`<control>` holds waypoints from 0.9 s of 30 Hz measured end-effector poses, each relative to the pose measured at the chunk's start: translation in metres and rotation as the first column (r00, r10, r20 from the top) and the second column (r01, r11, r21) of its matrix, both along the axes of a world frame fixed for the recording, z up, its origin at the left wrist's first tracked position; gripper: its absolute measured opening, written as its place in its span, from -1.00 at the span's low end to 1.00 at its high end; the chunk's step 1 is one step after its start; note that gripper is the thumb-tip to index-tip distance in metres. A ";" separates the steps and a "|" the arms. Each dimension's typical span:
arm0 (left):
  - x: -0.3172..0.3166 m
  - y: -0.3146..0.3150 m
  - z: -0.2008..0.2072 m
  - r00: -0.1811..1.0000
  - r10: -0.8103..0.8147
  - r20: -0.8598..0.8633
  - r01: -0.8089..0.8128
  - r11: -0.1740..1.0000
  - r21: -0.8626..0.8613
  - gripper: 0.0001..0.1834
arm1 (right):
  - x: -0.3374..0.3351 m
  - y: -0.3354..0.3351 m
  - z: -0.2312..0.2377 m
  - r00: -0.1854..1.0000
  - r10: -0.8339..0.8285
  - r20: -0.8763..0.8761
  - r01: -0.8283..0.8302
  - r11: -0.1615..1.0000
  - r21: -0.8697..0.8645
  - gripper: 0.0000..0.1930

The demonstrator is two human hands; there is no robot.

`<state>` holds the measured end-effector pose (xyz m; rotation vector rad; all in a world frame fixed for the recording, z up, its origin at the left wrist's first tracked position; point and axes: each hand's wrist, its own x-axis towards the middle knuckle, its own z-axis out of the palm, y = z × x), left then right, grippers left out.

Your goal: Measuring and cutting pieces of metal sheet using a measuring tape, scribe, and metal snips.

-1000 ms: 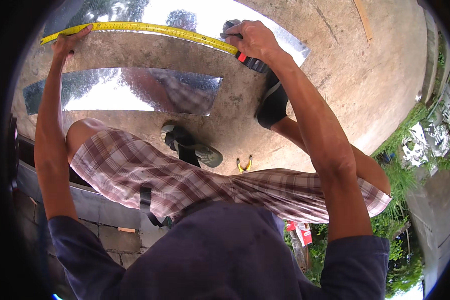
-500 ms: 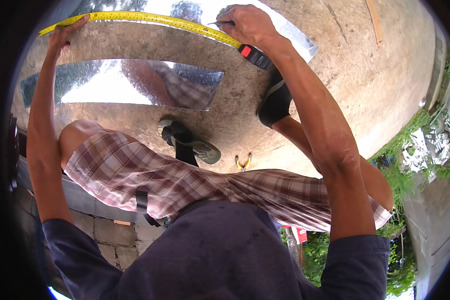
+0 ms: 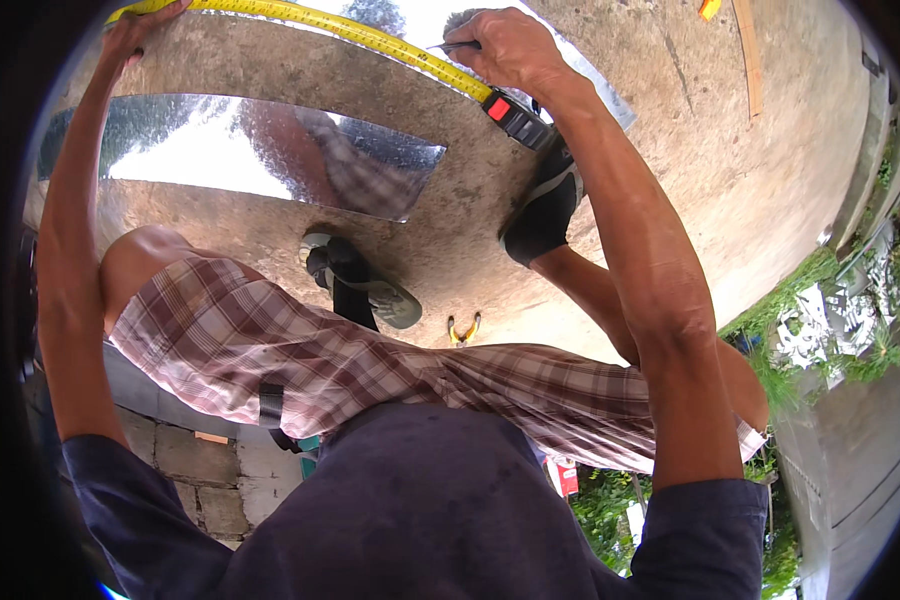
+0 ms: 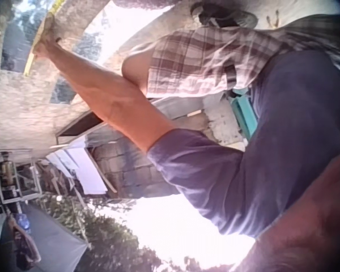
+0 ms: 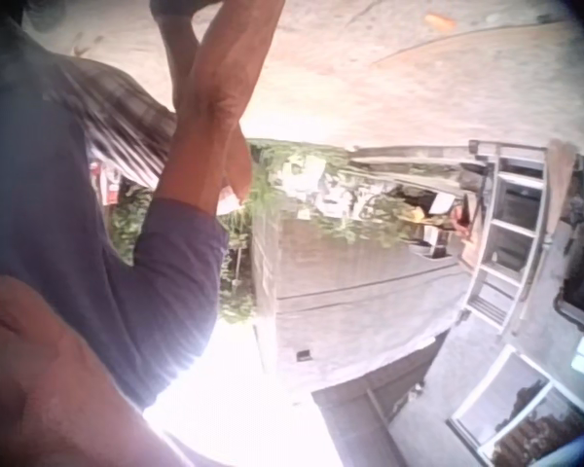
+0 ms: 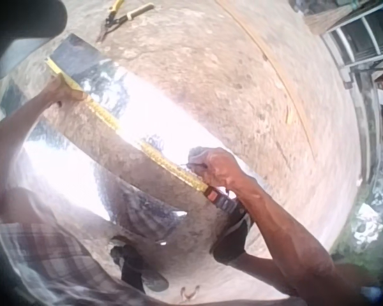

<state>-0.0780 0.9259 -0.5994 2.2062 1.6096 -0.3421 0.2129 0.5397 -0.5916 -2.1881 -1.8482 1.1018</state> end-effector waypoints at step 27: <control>0.011 -0.012 0.009 0.985 0.162 0.063 -0.159 0.986 -0.048 0.10 | 0.000 0.008 -0.004 0.991 0.110 0.074 -0.114 0.992 0.049 -0.75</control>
